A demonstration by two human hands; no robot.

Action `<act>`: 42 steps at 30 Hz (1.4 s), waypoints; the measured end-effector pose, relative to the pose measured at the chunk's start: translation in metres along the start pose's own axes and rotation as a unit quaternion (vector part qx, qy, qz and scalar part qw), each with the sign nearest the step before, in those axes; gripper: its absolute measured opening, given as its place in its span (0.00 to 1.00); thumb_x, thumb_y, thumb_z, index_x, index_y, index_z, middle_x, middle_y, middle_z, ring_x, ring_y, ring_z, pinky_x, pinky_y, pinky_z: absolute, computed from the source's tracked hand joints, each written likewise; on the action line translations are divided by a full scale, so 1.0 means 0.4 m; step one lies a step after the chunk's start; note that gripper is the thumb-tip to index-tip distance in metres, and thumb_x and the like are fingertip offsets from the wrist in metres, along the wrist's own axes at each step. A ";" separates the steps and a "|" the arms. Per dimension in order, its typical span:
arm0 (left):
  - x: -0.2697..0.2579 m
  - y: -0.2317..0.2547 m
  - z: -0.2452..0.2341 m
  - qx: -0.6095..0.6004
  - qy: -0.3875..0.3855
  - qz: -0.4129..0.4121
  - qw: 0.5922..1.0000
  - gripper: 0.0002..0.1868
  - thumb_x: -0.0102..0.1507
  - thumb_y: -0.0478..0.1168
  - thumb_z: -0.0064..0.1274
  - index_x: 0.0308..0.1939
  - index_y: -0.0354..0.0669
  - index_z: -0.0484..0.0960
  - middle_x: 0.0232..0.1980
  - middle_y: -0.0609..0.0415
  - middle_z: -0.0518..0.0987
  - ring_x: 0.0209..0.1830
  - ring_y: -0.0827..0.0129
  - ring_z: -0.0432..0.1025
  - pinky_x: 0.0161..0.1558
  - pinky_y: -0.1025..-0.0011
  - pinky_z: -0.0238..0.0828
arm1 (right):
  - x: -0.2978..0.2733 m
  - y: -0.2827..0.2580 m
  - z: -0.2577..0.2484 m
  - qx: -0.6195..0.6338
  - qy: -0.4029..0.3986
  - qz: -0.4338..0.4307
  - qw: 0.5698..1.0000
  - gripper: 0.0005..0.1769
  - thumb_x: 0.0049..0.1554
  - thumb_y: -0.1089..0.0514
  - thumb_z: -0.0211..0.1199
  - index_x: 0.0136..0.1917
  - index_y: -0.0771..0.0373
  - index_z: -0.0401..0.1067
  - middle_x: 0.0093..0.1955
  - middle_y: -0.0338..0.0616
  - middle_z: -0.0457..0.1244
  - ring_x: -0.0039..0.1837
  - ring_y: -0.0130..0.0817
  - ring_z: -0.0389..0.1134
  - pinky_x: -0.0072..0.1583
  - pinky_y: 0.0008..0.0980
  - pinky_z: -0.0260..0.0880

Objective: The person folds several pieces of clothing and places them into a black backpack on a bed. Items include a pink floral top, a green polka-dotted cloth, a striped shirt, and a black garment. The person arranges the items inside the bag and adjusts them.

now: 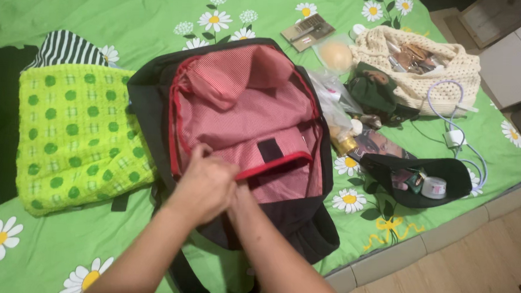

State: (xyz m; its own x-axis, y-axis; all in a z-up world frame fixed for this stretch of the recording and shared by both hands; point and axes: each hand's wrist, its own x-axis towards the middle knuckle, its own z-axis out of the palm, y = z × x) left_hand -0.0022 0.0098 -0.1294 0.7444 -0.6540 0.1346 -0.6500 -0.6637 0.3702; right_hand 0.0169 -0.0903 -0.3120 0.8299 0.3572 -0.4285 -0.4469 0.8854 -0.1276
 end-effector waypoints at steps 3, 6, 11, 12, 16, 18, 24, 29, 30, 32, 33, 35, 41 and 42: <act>0.009 0.018 0.025 0.013 0.066 0.055 0.996 0.04 0.49 0.37 0.52 0.26 0.41 0.79 0.28 0.44 0.81 0.40 0.50 0.76 0.59 0.37 0.53 | 0.109 -0.005 -0.058 -0.033 -0.004 -0.021 0.999 0.25 0.64 0.40 0.47 0.61 0.59 0.70 0.57 0.46 0.67 0.59 0.39 0.68 0.62 0.40 0.68; -0.002 -0.003 0.015 0.012 -0.012 0.027 0.999 0.02 0.54 0.34 0.50 0.27 0.43 0.79 0.29 0.45 0.80 0.40 0.53 0.76 0.64 0.47 0.58 | 0.205 0.004 -0.096 -0.059 -0.009 -0.033 0.998 0.26 0.63 0.39 0.48 0.61 0.58 0.71 0.57 0.46 0.67 0.59 0.40 0.68 0.61 0.41 0.68; -0.003 -0.036 -0.028 0.017 0.024 -0.012 0.999 0.08 0.51 0.39 0.57 0.33 0.42 0.80 0.36 0.46 0.81 0.41 0.50 0.76 0.55 0.52 0.63 | 0.101 -0.046 -0.146 -0.149 0.013 0.010 0.989 0.27 0.62 0.37 0.49 0.60 0.57 0.72 0.56 0.45 0.68 0.60 0.41 0.67 0.59 0.42 0.68; -0.002 -0.034 -0.030 0.020 0.041 -0.029 0.999 0.11 0.49 0.40 0.58 0.35 0.42 0.81 0.36 0.47 0.81 0.41 0.50 0.76 0.53 0.54 0.64 | 0.041 -0.066 -0.151 -0.185 0.018 0.050 0.981 0.27 0.62 0.36 0.49 0.59 0.57 0.72 0.56 0.45 0.68 0.60 0.42 0.67 0.59 0.42 0.68; 0.004 -0.016 -0.008 0.044 0.027 -0.073 0.996 0.12 0.53 0.44 0.59 0.36 0.42 0.80 0.38 0.48 0.81 0.43 0.53 0.75 0.52 0.52 0.62 | -0.145 -0.209 -0.121 -0.217 0.201 -0.002 0.955 0.37 0.64 0.27 0.45 0.66 0.59 0.66 0.59 0.48 0.64 0.58 0.43 0.66 0.54 0.42 0.72; -0.002 -0.011 0.012 0.043 0.027 -0.049 0.998 0.09 0.55 0.42 0.58 0.36 0.44 0.81 0.37 0.50 0.81 0.43 0.56 0.75 0.53 0.50 0.60 | -0.170 -0.266 -0.107 -0.198 0.288 -0.060 0.935 0.38 0.63 0.28 0.41 0.69 0.58 0.64 0.60 0.51 0.64 0.57 0.45 0.67 0.52 0.43 0.72; -0.021 -0.026 -0.011 0.027 0.014 -0.002 1.000 0.05 0.56 0.40 0.55 0.32 0.44 0.79 0.38 0.54 0.80 0.45 0.60 0.75 0.53 0.51 0.59 | -0.074 -0.332 -0.133 -0.441 0.392 -0.181 0.787 0.33 0.63 0.42 0.46 0.75 0.59 0.55 0.59 0.55 0.64 0.53 0.48 0.66 0.50 0.44 0.70; -0.043 -0.019 -0.049 -0.039 0.073 0.022 0.996 0.09 0.60 0.45 0.56 0.35 0.43 0.81 0.39 0.51 0.80 0.46 0.58 0.74 0.56 0.54 0.62 | -0.118 -0.273 -0.178 -0.542 0.408 -0.174 0.714 0.35 0.63 0.52 0.51 0.80 0.59 0.48 0.58 0.59 0.64 0.49 0.50 0.65 0.49 0.45 0.68; -0.056 -0.035 -0.061 -0.058 0.112 0.044 0.991 0.11 0.61 0.47 0.57 0.36 0.43 0.82 0.40 0.50 0.79 0.45 0.57 0.74 0.57 0.53 0.63 | -0.139 -0.241 -0.169 -0.513 0.392 -0.214 0.734 0.36 0.63 0.55 0.52 0.81 0.59 0.46 0.58 0.59 0.65 0.49 0.51 0.65 0.48 0.46 0.68; -0.088 -0.081 -0.073 -0.039 0.196 -0.044 0.979 0.13 0.59 0.48 0.58 0.39 0.43 0.82 0.44 0.49 0.79 0.50 0.52 0.72 0.58 0.55 0.64 | -0.222 -0.146 -0.148 -0.385 0.293 -0.343 0.805 0.28 0.58 0.60 0.57 0.70 0.59 0.54 0.55 0.38 0.63 0.50 0.29 0.67 0.51 0.29 0.72; -0.111 -0.118 -0.076 -0.032 0.237 -0.088 0.967 0.14 0.58 0.49 0.58 0.40 0.43 0.83 0.47 0.48 0.80 0.53 0.50 0.71 0.58 0.55 0.64 | -0.259 -0.095 -0.125 -0.435 0.313 -0.414 0.736 0.20 0.59 0.63 0.59 0.62 0.62 0.57 0.50 0.38 0.60 0.48 0.27 0.63 0.50 0.27 0.68; -0.156 -0.213 -0.073 -0.030 0.284 -0.240 0.928 0.16 0.66 0.47 0.57 0.51 0.40 0.80 0.56 0.43 0.77 0.59 0.48 0.69 0.62 0.51 0.63 | -0.308 -0.047 -0.055 -0.483 0.288 -0.451 0.693 0.11 0.59 0.66 0.61 0.52 0.63 0.61 0.43 0.36 0.55 0.45 0.24 0.57 0.47 0.24 0.62; -0.376 -0.511 -0.003 0.203 0.349 -0.533 0.744 0.46 0.49 0.55 0.73 0.62 0.26 0.77 0.59 0.26 0.74 0.60 0.34 0.67 0.61 0.37 0.63 | -0.345 -0.016 0.234 -0.487 0.054 -0.370 0.789 0.08 0.59 0.69 0.59 0.44 0.60 0.63 0.39 0.31 0.55 0.41 0.18 0.55 0.43 0.20 0.57; -0.410 -0.548 0.015 0.065 0.332 -0.582 0.739 0.45 0.50 0.53 0.72 0.63 0.28 0.76 0.60 0.30 0.75 0.60 0.38 0.69 0.61 0.42 0.65 | -0.339 -0.025 0.269 -0.499 0.050 -0.366 0.784 0.07 0.59 0.69 0.58 0.44 0.60 0.63 0.38 0.30 0.55 0.41 0.18 0.55 0.43 0.20 0.58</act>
State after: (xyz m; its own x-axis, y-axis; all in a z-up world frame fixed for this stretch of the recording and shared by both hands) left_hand 0.0174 0.2603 -0.2381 0.6937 0.6821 0.2312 0.5138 -0.6936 0.5048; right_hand -0.0554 -0.1158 -0.1564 0.9781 -0.2070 0.0235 0.0556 0.1505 -0.9870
